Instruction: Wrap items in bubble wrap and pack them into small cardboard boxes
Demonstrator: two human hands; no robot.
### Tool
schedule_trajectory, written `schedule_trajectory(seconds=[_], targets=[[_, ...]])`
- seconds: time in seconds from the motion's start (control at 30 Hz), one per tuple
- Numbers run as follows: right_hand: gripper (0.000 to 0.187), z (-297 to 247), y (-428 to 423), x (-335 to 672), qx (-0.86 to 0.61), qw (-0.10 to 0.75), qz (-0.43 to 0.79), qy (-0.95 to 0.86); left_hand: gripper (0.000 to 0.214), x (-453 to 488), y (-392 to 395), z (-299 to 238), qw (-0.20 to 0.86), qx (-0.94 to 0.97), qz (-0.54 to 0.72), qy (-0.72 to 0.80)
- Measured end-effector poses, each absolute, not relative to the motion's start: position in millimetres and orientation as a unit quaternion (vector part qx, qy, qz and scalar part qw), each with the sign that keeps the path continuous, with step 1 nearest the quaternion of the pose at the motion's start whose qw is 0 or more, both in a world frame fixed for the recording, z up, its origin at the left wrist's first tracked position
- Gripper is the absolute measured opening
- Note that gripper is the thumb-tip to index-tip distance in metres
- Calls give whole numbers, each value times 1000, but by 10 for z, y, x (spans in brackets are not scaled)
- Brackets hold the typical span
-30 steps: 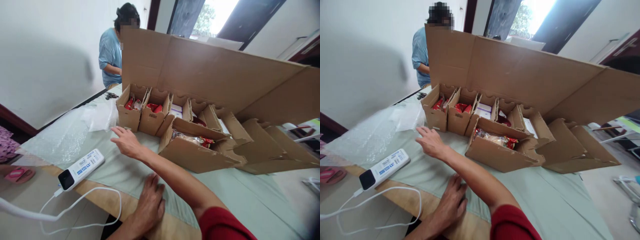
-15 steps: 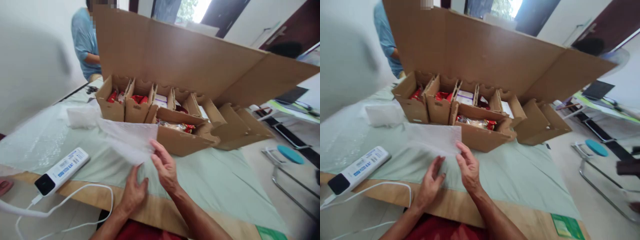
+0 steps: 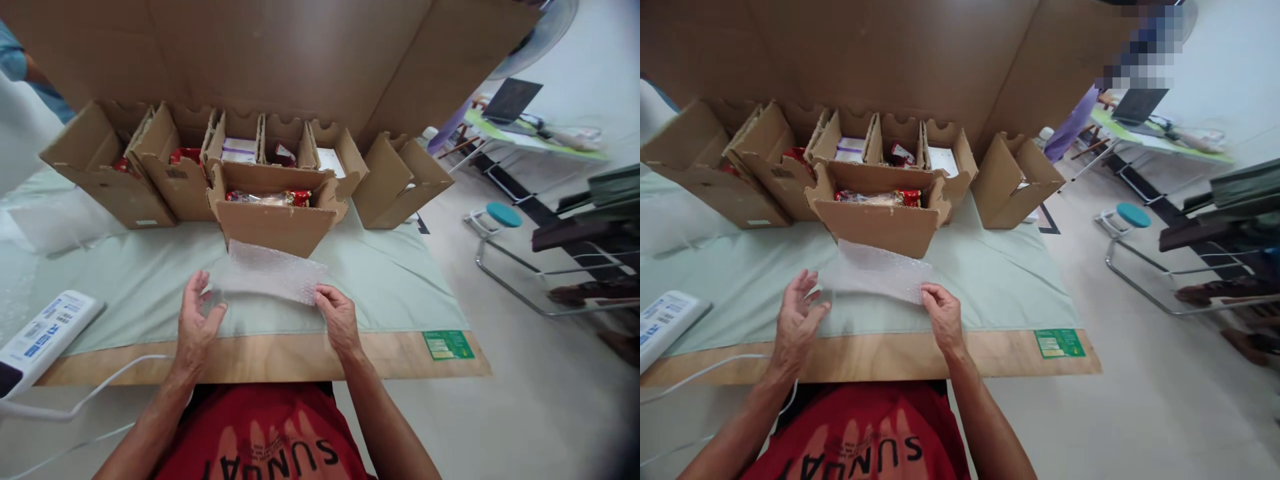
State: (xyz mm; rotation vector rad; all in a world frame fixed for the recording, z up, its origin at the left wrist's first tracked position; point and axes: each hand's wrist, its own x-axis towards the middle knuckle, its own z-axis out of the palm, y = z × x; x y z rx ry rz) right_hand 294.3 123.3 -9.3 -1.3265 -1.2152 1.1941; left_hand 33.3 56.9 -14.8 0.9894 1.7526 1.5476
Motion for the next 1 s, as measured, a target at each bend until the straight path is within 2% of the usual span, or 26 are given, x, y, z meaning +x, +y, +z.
schedule_trajectory(seconds=[0.1,0.23,0.3,0.4,0.5,0.6,0.67,0.77,0.87,1.0], targets=[[21,-43,1295,3002,-518,445,497,-536,72,320,606,-136,272,426,523,686],[32,-21,1420,3090,-528,398,480,-577,28,346,516,-115,214,537,450,681],[37,-31,1510,3131,-542,366,443,-614,20,360,436,-115,184,591,435,654],[35,-37,1613,3192,-545,327,343,-691,23,357,315,-135,129,668,399,614],[28,35,1585,3284,-524,323,273,-739,30,322,228,-154,108,700,368,602],[26,219,1431,3424,-471,321,273,-775,38,288,199,-157,101,707,347,607],[26,369,1315,3527,-445,318,296,-783,35,286,204,-149,100,712,338,608],[25,529,1202,3646,-435,330,314,-777,22,317,211,-99,137,709,341,601],[29,531,1171,3706,-411,303,315,-800,10,339,180,18,239,677,366,592],[68,379,1169,3750,-350,155,338,-860,19,285,115,193,404,561,371,620]])
